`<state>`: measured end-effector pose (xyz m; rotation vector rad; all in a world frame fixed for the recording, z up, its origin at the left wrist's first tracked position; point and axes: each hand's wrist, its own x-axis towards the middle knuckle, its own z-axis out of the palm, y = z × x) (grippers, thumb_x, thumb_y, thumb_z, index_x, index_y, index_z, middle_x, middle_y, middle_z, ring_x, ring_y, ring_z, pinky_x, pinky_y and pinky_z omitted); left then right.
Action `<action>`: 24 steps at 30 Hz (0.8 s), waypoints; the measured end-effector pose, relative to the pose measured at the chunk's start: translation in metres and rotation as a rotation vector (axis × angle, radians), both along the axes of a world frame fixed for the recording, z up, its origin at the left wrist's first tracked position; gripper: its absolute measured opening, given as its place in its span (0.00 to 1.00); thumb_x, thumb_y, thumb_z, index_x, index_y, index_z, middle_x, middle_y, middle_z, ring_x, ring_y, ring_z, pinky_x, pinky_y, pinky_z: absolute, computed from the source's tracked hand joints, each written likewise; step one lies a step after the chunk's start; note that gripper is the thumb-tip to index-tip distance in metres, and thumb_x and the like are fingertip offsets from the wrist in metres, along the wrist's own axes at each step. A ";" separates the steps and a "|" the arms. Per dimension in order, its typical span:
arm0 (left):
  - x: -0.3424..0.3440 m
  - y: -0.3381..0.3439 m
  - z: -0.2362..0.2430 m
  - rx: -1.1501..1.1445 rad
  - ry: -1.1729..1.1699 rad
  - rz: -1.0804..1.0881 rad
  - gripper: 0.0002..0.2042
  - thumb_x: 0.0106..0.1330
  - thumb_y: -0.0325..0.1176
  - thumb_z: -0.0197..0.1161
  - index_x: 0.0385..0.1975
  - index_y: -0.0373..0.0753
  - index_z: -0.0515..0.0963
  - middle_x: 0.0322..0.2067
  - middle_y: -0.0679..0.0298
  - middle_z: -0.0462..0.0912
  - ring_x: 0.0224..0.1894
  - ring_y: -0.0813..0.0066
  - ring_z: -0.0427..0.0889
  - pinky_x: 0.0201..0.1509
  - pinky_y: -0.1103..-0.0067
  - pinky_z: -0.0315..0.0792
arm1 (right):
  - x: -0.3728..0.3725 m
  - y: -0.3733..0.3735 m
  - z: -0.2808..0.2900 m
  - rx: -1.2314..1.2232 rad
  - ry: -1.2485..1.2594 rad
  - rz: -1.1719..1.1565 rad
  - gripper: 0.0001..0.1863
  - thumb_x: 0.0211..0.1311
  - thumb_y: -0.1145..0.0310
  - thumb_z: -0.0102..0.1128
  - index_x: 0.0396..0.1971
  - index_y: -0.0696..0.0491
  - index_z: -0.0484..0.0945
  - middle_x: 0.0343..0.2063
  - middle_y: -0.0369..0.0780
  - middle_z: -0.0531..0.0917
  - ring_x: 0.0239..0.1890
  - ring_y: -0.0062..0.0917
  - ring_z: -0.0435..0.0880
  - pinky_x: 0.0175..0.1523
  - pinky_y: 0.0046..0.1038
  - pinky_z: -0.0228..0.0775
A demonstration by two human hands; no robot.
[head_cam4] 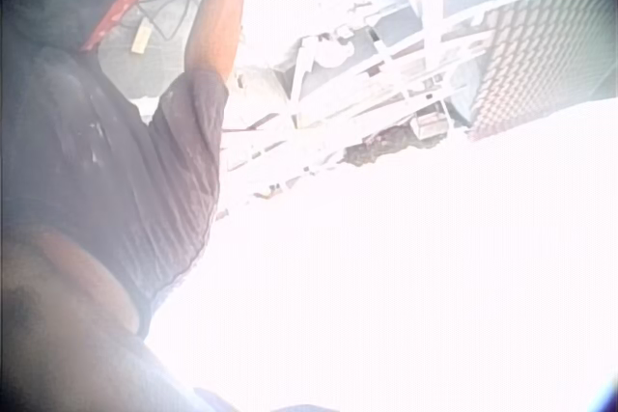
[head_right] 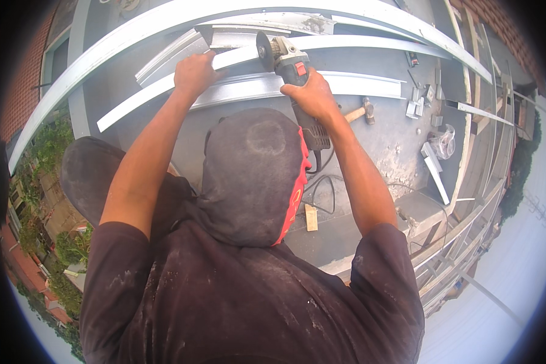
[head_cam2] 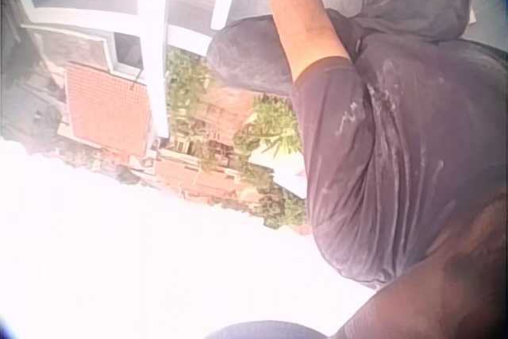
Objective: The person measures and marks white metal profiles with a tape measure and marker, then uses an angle grinder to cut them to size on a rooftop construction site.
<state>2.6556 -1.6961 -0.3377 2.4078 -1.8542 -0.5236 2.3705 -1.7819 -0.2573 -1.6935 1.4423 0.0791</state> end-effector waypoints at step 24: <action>-0.023 0.017 -0.003 -0.005 0.045 -0.064 0.18 0.54 0.34 0.71 0.44 0.32 0.82 0.46 0.48 0.85 0.53 0.47 0.84 0.57 0.57 0.80 | -0.043 0.045 -0.010 -0.075 -0.217 -0.091 0.34 0.49 0.56 0.77 0.51 0.64 0.79 0.42 0.48 0.88 0.45 0.35 0.87 0.53 0.36 0.78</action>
